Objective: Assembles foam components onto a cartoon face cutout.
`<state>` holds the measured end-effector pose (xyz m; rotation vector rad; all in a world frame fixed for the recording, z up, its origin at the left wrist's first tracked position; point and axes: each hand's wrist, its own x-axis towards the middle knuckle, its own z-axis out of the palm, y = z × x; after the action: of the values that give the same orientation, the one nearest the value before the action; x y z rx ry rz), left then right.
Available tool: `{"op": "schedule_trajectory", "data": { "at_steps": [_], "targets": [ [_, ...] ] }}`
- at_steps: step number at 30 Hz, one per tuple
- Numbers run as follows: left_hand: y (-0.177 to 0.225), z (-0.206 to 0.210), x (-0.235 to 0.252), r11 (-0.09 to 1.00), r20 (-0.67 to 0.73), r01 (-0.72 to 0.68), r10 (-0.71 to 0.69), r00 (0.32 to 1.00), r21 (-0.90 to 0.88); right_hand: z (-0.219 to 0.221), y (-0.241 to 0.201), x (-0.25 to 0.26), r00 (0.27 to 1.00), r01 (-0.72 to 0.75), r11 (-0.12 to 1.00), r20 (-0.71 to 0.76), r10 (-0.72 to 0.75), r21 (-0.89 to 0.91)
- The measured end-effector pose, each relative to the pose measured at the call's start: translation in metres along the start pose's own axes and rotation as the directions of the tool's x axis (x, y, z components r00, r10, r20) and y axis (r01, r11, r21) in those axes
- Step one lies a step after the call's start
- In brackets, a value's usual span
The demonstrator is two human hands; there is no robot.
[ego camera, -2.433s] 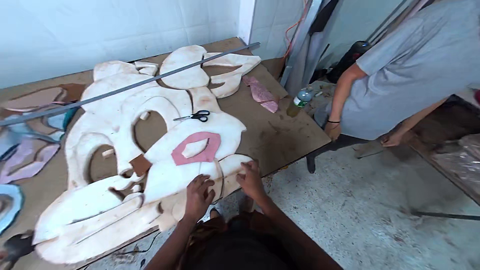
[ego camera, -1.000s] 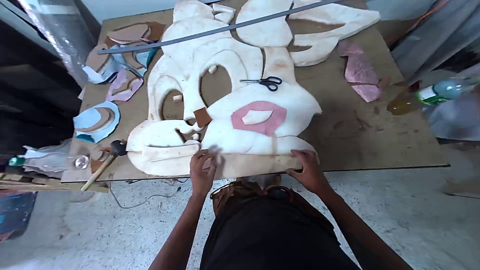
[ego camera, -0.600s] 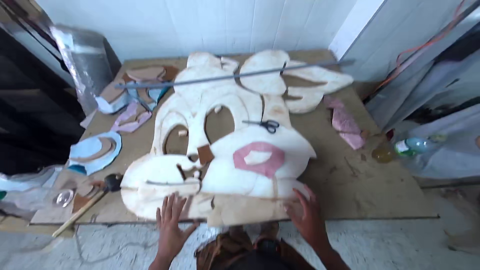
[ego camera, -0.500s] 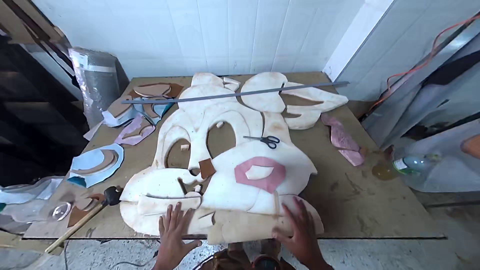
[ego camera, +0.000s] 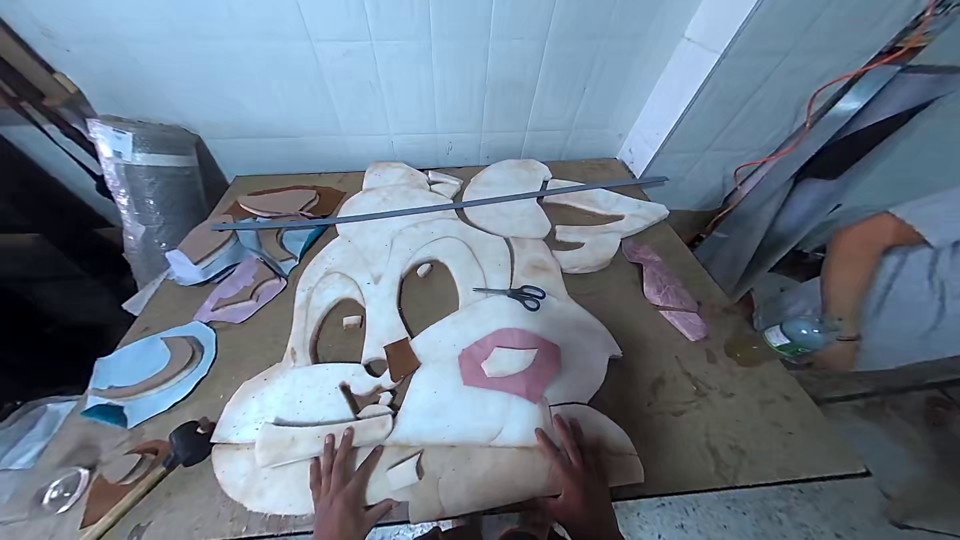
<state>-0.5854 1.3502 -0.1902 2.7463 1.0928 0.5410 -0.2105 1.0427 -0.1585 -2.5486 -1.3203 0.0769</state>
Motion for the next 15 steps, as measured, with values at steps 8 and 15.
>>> {"op": "schedule_trajectory", "data": {
  "at_steps": [8,15],
  "targets": [
    [0.010,-0.013,0.043,0.999,0.020,0.009,-0.008,1.000,-0.038,-0.004,0.005,0.035,0.998,0.037,0.999,-0.043,-0.037,-0.010],
    [0.013,-0.023,0.038,0.994,0.094,0.062,-0.054,0.994,-0.095,0.001,0.003,0.029,0.998,0.036,0.999,0.046,-0.036,0.009]
  ]
}}
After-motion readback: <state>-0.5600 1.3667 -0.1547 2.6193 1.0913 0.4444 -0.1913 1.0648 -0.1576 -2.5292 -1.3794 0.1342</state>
